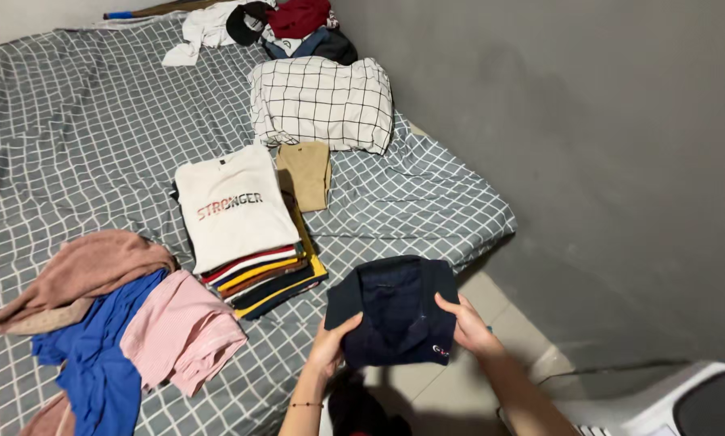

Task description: The person takes folded t-shirts one by one from a wardrobe shelf and places them onto a bed. The person handles several shirts of different colors and designs, stacking them on the bed.

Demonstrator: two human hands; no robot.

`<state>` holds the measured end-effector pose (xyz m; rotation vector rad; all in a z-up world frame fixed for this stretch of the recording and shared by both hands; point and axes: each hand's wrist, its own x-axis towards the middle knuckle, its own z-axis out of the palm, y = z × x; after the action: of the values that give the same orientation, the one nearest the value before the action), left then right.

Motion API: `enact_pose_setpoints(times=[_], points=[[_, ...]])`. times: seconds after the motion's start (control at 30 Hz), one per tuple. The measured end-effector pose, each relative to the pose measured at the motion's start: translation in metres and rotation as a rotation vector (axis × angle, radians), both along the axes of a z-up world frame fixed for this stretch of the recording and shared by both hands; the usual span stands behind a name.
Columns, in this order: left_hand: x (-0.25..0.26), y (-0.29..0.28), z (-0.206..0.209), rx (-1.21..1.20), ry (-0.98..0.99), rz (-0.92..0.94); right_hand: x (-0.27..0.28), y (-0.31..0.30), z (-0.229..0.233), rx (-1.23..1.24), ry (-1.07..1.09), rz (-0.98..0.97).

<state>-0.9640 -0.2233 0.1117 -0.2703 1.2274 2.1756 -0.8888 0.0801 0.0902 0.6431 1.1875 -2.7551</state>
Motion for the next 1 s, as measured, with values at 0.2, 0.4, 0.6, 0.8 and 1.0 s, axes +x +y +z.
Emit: enact_pose_setpoints(times=[0.2, 0.4, 0.6, 0.8, 1.0], points=[[-0.085, 0.023, -0.036, -0.041, 0.097, -0.007, -0.083, 0.034, -0.022, 0.033, 0.009, 0.036], [-0.186, 0.051, -0.080, -0.183, 0.241, 0.001, -0.176, 0.062, -0.062, 0.123, -0.095, -0.036], [-0.278, 0.078, -0.126, -0.244, 0.240, -0.014, -0.260, 0.090, -0.106, 0.242, -0.079, -0.045], [-0.371, 0.113, -0.151, -0.252, 0.305, 0.019, -0.338, 0.129, -0.126, 0.418, -0.121, -0.010], [-0.471, 0.152, -0.213, -0.325, 0.280, 0.151, -0.417, 0.165, -0.149, 0.632, 0.170, -0.206]])
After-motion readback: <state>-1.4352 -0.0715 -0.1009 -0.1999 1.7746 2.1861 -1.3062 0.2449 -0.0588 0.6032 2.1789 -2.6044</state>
